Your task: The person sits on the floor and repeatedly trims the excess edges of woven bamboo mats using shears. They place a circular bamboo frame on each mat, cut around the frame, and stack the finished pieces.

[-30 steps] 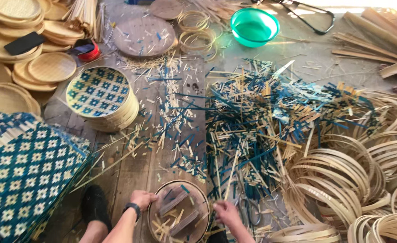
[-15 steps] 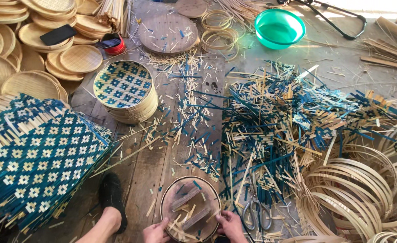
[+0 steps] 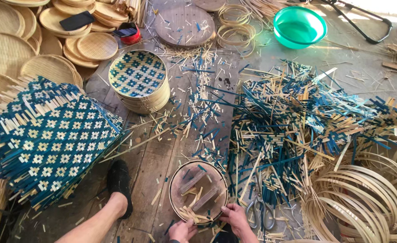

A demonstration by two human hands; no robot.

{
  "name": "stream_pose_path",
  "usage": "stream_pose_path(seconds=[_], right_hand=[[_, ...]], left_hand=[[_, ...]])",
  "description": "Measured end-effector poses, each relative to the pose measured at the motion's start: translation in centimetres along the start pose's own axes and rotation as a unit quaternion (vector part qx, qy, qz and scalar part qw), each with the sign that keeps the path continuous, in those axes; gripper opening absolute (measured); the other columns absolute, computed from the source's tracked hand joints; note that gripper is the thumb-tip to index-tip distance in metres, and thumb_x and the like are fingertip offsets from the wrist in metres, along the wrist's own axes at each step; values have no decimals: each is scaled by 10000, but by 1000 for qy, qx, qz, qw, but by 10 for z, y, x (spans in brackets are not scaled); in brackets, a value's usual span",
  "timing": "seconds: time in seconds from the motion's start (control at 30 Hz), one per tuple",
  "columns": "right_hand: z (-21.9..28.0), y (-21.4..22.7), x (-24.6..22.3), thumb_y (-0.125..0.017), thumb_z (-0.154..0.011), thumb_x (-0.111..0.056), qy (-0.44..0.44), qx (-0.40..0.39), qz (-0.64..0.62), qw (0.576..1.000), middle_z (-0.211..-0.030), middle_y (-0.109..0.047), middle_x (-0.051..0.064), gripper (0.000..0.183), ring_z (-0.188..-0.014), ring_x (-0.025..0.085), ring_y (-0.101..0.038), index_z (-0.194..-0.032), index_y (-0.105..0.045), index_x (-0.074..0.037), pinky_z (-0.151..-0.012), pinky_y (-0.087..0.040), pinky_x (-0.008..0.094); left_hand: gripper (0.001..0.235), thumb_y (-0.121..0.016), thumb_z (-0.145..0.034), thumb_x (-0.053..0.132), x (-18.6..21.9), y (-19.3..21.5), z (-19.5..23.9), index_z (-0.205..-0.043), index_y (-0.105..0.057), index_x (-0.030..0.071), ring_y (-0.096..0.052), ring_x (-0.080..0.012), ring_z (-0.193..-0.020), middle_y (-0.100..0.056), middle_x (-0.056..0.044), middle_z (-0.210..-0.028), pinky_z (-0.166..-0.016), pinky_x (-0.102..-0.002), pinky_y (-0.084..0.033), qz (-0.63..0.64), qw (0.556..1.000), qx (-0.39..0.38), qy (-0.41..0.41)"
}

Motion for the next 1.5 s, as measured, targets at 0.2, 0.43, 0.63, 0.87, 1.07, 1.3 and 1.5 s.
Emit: stream_pose_path(seconds=[0.2, 0.43, 0.63, 0.87, 1.07, 1.3, 1.5], right_hand=[[-1, -6, 5, -690, -905, -60, 51, 51, 30, 997, -878, -685, 157, 189, -714, 292, -726, -1019, -590, 53, -601, -651, 443], [35, -23, -49, -825, -774, -226, 259, 122, 231, 930, -1190, -537, 148, 695, -1062, 292, -578, -1297, -424, -6, -885, -534, 468], [56, -82, -124, -930, -569, -283, 275, -23, 186, 943, -1531, -343, 137, 1314, -1378, 276, -416, -1610, -141, -145, -1104, -409, 421], [76, -99, -135, -961, -541, -250, 296, -8, 219, 930, -1495, -456, 168, 1263, -1363, 290, -504, -1552, -213, -126, -1141, -432, 391], [73, -92, -118, -855, -659, -290, 224, -42, 85, 970, -1477, -487, 173, 1207, -1334, 296, -541, -1609, -126, -139, -1094, -461, 420], [70, -102, -114, -805, -698, -240, 169, -99, -80, 977, -1479, -464, 175, 1158, -1270, 313, -570, -1589, -72, -144, -986, -542, 452], [50, -65, -83, -722, -730, -199, 196, -140, -144, 960, -1435, -482, 130, 979, -1259, 312, -547, -1587, -254, -124, -975, -525, 500]], left_hand=[[224, -756, -882, 49, -15, 1, -9, -1081, -688, -30, -751, -366, -855, -756, -160, -955, -837, -572, -598, 24, 999, 38, -26], [346, -845, -807, 176, 11, -6, 10, -1119, -738, 69, -673, -297, -765, -729, -120, -937, -721, -486, -545, -38, 999, 38, -11], [388, -845, -752, 278, 119, -50, 125, -1089, -756, 107, -728, -204, -831, -732, -90, -938, -748, -324, -578, -429, 749, 57, -502], [641, -828, -724, 358, 168, -129, 246, -1210, -633, -12, -634, -351, -1075, -646, -222, -1183, -907, -453, -526, -466, 549, -16, -693], [577, -544, -1041, 463, 155, -175, 250, -1377, -587, -3, -696, -379, -1103, -719, -211, -1219, -878, -452, -571, -478, 568, -34, -669], [548, -475, -1056, 455, 166, -184, 238, -1348, -592, 6, -727, -384, -1005, -734, -230, -1139, -827, -457, -581, -486, 578, -58, -653], [507, -494, -1077, 457, 185, -175, 211, -1311, -644, 33, -733, -381, -851, -743, -224, -984, -710, -466, -584, -483, 565, -30, -668]])
Point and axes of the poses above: each hand's wrist, its own z-axis away from the middle knuckle, its own y-axis out of the back of the hand, x = y × z, the point moved 5 cm from there along -z, towards the middle knuckle
